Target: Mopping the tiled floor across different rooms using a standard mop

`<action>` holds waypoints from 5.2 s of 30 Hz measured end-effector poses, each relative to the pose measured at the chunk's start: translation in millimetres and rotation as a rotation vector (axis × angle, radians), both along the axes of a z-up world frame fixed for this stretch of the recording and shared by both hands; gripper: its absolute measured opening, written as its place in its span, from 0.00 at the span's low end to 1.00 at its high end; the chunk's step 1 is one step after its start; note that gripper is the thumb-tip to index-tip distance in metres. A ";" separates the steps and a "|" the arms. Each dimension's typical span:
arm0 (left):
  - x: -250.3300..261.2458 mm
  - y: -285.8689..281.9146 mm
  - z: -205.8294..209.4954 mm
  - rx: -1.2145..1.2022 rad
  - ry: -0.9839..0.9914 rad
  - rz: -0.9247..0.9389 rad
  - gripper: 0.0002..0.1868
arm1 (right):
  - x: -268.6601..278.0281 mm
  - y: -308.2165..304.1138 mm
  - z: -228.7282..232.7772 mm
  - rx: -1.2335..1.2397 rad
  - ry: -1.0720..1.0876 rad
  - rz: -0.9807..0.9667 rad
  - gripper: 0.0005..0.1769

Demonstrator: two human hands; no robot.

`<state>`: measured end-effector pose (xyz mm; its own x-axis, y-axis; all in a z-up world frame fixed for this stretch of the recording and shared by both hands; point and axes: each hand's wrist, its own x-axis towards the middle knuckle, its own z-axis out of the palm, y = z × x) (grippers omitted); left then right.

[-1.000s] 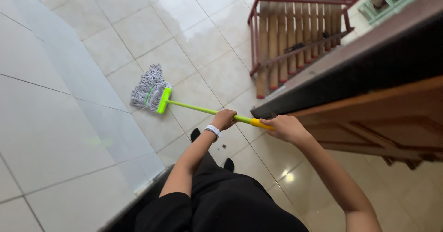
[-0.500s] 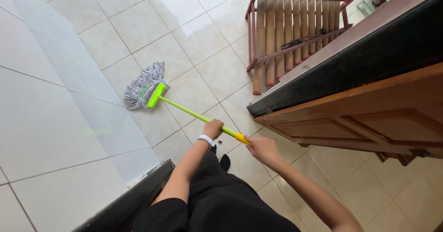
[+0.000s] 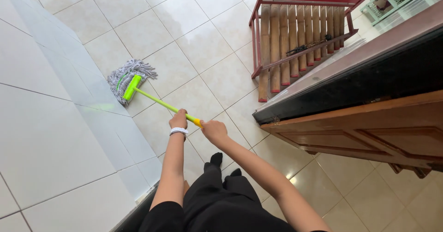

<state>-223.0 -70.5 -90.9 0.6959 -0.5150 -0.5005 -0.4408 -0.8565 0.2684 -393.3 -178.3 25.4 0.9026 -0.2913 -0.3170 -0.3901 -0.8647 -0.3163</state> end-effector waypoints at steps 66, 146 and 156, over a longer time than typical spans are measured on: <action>-576.9 -43.9 21.2 -0.496 0.214 -1.033 0.16 | -655.5 -52.7 194.7 0.143 0.368 -0.539 0.26; -722.5 -116.5 -37.6 -0.169 0.016 -1.139 0.15 | -837.2 -32.8 60.0 0.207 0.018 -0.972 0.17; -727.5 -131.7 -46.1 -0.093 -0.104 -1.138 0.13 | -838.6 -51.1 61.7 0.233 0.116 -0.859 0.20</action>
